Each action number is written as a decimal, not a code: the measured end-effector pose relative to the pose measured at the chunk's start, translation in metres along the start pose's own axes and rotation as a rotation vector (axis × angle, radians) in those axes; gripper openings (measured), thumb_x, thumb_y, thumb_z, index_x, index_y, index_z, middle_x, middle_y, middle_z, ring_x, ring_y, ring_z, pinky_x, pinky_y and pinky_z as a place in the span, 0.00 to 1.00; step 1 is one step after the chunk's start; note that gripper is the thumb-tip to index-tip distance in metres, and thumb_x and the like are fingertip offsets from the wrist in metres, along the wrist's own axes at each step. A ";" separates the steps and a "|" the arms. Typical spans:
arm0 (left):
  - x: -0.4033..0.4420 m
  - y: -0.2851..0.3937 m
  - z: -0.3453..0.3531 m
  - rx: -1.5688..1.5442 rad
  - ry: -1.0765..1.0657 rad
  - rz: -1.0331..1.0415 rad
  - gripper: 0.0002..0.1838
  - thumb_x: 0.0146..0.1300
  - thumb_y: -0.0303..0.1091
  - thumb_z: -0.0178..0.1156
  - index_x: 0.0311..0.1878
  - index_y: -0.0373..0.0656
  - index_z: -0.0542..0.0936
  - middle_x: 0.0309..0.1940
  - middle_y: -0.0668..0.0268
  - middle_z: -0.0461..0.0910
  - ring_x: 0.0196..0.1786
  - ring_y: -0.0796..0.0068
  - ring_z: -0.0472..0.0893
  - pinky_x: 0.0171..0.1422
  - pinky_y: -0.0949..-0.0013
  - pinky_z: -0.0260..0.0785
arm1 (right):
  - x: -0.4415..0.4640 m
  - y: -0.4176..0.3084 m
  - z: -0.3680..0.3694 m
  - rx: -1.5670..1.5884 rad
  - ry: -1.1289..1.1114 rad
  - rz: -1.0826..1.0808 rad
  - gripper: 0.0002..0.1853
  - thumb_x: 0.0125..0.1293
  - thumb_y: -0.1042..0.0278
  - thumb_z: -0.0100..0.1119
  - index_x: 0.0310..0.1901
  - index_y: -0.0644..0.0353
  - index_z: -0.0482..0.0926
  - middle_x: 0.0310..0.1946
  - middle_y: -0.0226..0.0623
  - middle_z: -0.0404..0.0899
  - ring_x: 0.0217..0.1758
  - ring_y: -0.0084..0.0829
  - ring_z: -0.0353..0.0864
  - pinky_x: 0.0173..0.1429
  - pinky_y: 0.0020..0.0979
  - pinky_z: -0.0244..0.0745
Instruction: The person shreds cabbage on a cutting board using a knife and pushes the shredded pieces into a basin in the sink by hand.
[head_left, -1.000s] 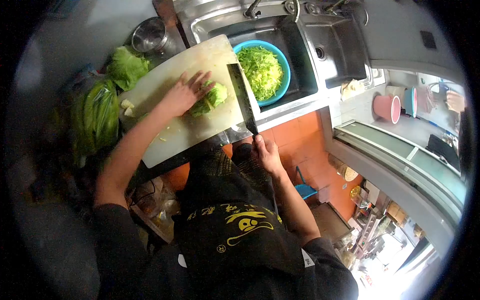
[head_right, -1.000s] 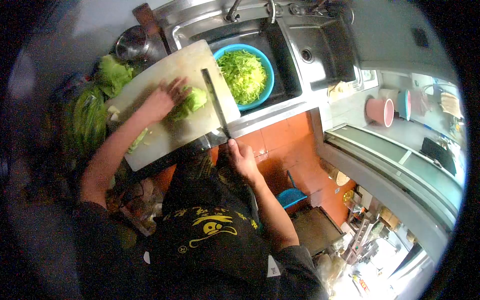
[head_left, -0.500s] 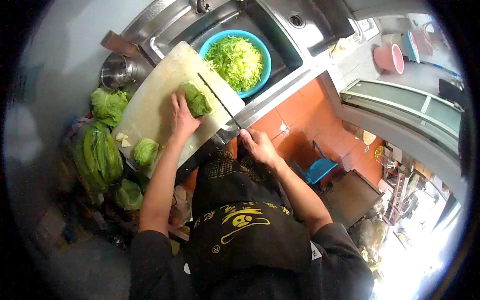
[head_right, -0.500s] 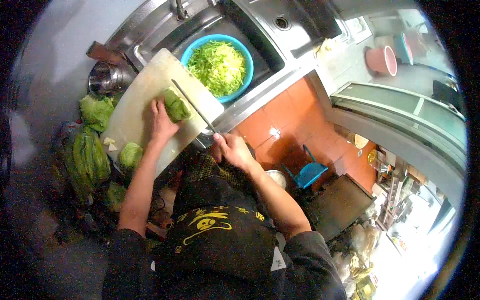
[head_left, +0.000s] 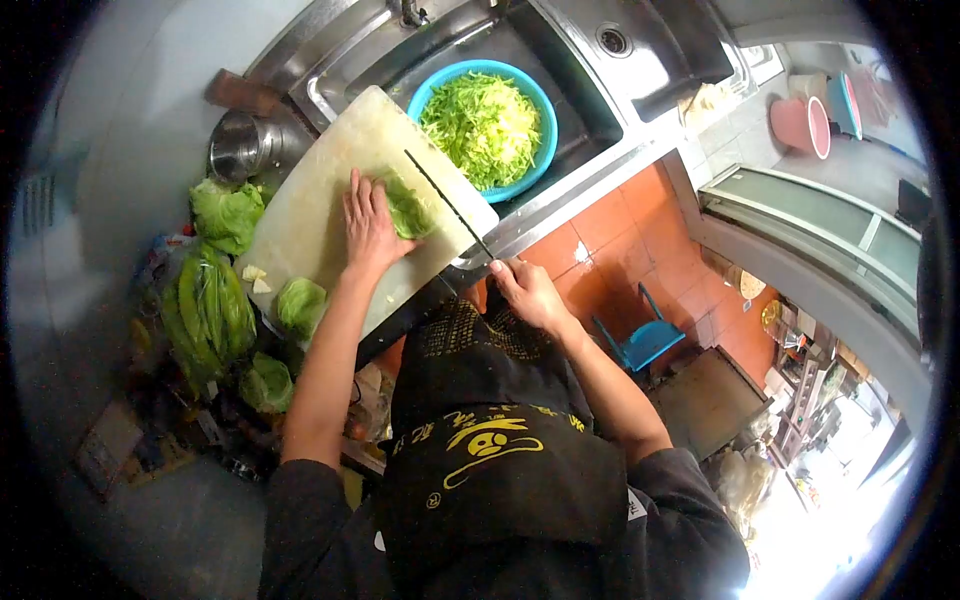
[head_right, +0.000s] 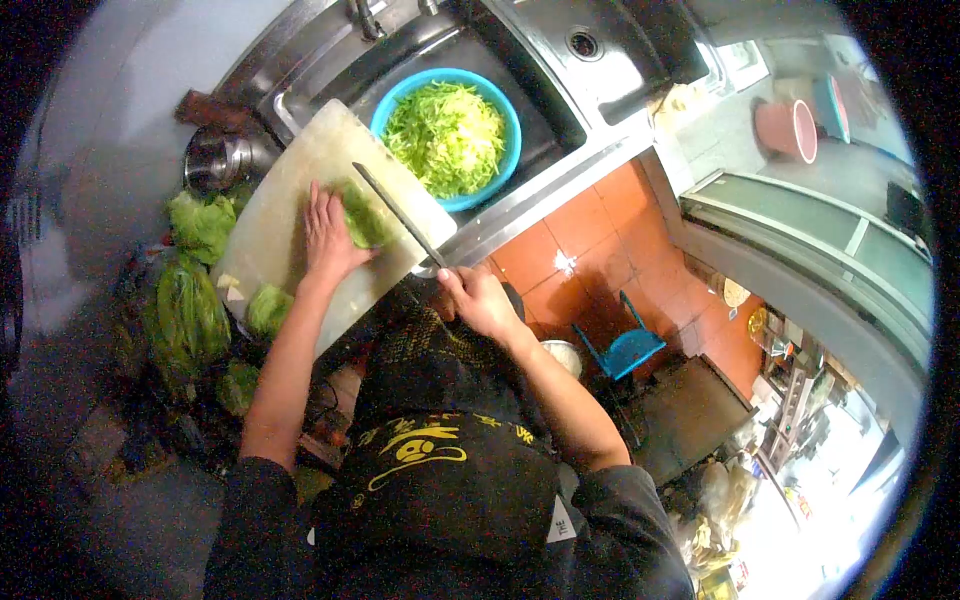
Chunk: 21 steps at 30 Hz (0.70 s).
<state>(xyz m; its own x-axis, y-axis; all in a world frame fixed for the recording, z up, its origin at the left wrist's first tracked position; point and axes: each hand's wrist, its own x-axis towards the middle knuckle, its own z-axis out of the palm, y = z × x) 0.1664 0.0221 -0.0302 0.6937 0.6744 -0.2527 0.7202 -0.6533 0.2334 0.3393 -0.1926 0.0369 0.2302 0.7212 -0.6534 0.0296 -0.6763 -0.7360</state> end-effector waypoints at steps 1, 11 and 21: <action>0.001 -0.001 -0.005 -0.028 -0.036 0.013 0.69 0.34 0.52 0.84 0.74 0.31 0.53 0.75 0.45 0.54 0.82 0.46 0.48 0.82 0.41 0.45 | 0.002 0.003 -0.001 0.001 0.002 -0.001 0.29 0.80 0.47 0.44 0.30 0.64 0.80 0.20 0.37 0.82 0.27 0.35 0.83 0.39 0.36 0.78; 0.010 -0.009 0.014 -0.138 -0.054 0.006 0.58 0.38 0.38 0.82 0.72 0.36 0.58 0.71 0.46 0.60 0.71 0.43 0.65 0.73 0.48 0.63 | 0.010 0.025 -0.007 -0.084 0.037 0.087 0.28 0.80 0.46 0.43 0.31 0.60 0.83 0.22 0.41 0.83 0.30 0.38 0.85 0.42 0.38 0.77; 0.032 -0.009 -0.003 -0.353 0.138 -0.291 0.33 0.46 0.34 0.78 0.56 0.45 0.74 0.45 0.51 0.84 0.48 0.47 0.84 0.51 0.50 0.77 | -0.004 -0.013 -0.023 0.010 0.034 0.081 0.28 0.79 0.46 0.45 0.33 0.65 0.80 0.22 0.42 0.83 0.30 0.40 0.84 0.42 0.38 0.77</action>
<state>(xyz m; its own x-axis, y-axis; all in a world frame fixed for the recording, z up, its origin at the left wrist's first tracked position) 0.1820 0.0510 -0.0381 0.4402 0.8672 -0.2330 0.8266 -0.2899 0.4824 0.3604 -0.1901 0.0530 0.2647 0.6588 -0.7042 0.0004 -0.7304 -0.6831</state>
